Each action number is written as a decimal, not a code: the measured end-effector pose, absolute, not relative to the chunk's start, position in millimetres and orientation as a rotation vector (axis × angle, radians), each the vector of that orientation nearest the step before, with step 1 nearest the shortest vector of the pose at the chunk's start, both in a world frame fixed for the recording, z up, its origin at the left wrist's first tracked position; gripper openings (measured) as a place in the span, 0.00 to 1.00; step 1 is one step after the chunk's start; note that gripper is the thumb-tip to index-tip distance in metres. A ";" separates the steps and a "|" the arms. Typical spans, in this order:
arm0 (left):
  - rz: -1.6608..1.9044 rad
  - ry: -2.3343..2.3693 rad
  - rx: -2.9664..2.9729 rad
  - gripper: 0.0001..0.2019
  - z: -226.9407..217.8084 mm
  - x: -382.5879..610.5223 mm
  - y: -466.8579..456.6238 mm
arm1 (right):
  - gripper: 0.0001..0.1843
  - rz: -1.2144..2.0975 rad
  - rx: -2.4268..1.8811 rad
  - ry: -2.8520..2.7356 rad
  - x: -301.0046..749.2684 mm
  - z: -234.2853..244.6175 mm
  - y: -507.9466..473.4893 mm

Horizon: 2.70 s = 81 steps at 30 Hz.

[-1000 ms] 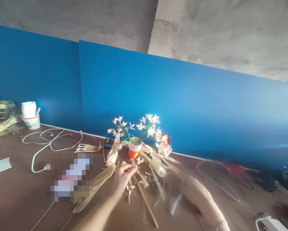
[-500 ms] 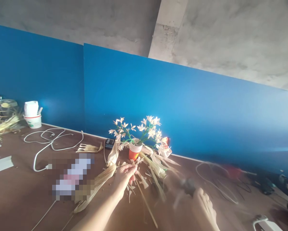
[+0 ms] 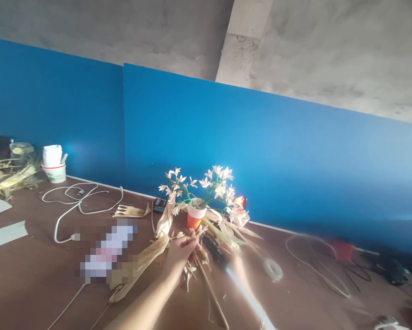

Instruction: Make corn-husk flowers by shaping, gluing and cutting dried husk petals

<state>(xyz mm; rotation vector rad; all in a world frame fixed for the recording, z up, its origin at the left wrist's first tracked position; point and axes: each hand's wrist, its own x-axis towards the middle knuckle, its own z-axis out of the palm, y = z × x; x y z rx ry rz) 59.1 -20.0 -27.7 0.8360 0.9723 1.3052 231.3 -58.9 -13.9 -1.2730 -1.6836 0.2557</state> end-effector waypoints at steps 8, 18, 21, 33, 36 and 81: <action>1.331 0.987 0.811 0.15 -28.0 60.0 -20.9 | 0.14 0.286 -1.380 -1.849 216.3 -16.7 -50.0; 1.310 1.003 0.831 0.15 -24.6 59.4 -23.3 | 0.17 0.215 -1.344 -1.801 211.0 -20.8 -49.4; 1.308 1.018 0.834 0.15 -23.7 59.3 -23.6 | 0.16 0.229 -1.335 -1.834 212.6 -19.7 -49.5; 1.321 0.996 0.816 0.15 -20.4 59.3 -25.8 | 0.14 0.195 -1.350 -1.822 214.0 -26.2 -46.4; 1.323 0.992 0.818 0.15 -20.7 59.6 -25.5 | 0.13 0.202 -1.338 -1.829 214.3 -24.7 -46.7; 1.314 0.971 0.820 0.15 -19.3 58.5 -25.7 | 0.12 0.199 -1.328 -1.893 219.3 -28.2 -45.9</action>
